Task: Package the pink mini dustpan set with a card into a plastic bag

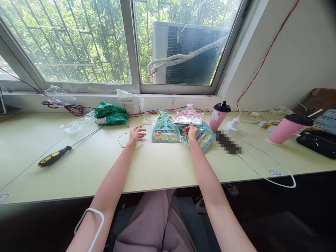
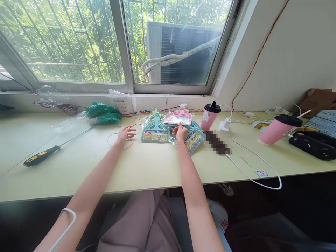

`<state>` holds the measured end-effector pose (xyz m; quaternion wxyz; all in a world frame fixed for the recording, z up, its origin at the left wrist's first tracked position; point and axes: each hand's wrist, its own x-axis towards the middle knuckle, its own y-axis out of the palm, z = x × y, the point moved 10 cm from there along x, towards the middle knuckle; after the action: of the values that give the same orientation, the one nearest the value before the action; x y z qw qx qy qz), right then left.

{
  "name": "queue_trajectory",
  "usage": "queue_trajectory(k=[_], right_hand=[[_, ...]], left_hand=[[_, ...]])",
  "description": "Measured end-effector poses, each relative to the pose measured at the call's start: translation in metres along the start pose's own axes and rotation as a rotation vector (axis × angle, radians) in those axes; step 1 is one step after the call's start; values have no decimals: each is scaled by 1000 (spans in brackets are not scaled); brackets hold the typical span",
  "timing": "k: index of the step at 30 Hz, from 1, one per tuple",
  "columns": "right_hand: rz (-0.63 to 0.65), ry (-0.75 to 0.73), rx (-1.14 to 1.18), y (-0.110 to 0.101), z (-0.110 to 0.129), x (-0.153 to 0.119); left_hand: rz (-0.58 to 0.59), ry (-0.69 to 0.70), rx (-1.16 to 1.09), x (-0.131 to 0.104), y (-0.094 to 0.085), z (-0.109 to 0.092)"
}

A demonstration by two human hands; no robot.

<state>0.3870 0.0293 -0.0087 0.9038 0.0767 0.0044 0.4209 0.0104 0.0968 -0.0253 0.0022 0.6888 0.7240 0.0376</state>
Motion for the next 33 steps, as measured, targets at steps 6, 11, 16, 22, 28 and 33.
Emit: queue_trajectory(k=[6,11,16,22,28,33], right_hand=[[280,-146,-149,52,16,-32],[955,-213,-357,131,-10,-111],[1107,-223,-487,147,-32,-145],[953,-397,-482,142,-14,-131],[488,-509,-636,107,9,-84],[547,-727,-913,113,9,-90]], left_hand=[[-52,160,12,0,-3,-12],[-49,215,20,2,-3,-16],[-33,221,32,3,1,-14],[-43,205,25,4,-1,-10],[-35,131,-26,5,-1,-4],[-9,67,35,8,6,5]])
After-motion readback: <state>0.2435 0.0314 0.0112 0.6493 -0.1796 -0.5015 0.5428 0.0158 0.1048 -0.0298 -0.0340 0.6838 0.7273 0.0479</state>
